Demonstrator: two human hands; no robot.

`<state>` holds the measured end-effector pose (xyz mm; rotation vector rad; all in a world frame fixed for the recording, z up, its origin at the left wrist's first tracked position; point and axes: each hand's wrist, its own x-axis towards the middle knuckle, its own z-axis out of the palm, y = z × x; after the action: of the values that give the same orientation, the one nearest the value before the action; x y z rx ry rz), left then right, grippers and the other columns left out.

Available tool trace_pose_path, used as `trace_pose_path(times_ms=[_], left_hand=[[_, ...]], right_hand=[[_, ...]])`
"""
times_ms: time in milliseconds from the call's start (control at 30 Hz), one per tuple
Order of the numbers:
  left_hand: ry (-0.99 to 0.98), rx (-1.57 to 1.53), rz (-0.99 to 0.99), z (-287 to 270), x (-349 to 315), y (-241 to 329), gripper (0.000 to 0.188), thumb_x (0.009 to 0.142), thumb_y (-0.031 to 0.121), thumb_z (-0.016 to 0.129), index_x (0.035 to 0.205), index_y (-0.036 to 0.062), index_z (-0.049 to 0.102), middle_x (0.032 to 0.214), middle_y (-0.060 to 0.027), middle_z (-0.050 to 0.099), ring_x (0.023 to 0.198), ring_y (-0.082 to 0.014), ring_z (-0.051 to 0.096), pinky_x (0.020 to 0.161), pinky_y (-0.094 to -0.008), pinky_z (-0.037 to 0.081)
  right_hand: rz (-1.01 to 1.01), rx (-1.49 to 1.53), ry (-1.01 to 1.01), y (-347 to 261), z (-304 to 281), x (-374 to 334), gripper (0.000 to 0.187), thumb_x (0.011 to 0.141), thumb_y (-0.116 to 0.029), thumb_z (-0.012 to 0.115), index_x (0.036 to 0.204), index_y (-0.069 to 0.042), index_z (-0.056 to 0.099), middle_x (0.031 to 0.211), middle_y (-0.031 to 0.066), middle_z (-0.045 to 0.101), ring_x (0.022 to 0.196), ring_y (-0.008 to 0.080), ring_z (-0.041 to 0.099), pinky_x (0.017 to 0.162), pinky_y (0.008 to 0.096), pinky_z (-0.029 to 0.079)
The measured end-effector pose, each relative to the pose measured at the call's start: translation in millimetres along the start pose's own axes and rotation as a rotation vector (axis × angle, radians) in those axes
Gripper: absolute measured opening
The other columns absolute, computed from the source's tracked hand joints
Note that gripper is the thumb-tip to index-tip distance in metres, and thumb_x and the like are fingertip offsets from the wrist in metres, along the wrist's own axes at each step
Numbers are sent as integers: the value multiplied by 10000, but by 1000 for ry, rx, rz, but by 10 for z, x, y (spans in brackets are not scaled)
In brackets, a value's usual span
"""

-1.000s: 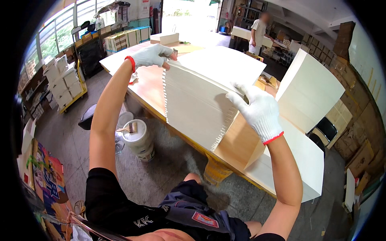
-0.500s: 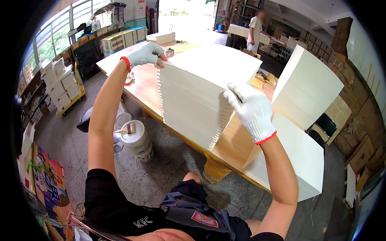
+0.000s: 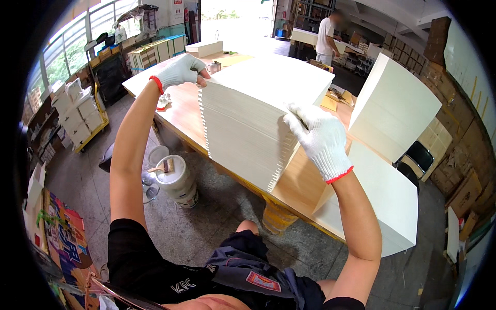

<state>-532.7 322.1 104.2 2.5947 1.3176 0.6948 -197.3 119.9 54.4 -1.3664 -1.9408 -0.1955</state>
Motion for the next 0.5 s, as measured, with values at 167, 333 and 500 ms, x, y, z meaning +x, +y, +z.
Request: trace_pose_path(times_ms=[167, 333, 500], left_hand=[[-15, -40, 16, 2, 31, -57, 254, 750, 200, 868, 966, 85, 800, 809, -36, 728, 732, -135, 633, 665, -272, 505], [-40, 10, 31, -28, 35, -56, 252, 760, 199, 858, 972, 84, 786, 761, -27, 692, 712, -121, 617, 639, -269, 493], [-50, 5, 32, -19, 61, -82, 241, 766, 204, 851, 961, 83, 775, 725, -18, 670, 671, -114, 604, 602, -271, 481]], right_hand=[[9, 106, 32, 51, 46, -12, 314, 914, -257, 702, 1160, -65, 738, 997, 144, 748, 850, 225, 727, 784, 306, 552], [113, 248, 34, 39, 97, -43, 331, 943, -270, 680, 1199, -63, 716, 946, 140, 749, 833, 162, 713, 769, 285, 539], [249, 324, 9, 37, 142, -72, 372, 956, -302, 662, 1250, -74, 683, 859, 106, 727, 792, 128, 672, 736, 272, 511]])
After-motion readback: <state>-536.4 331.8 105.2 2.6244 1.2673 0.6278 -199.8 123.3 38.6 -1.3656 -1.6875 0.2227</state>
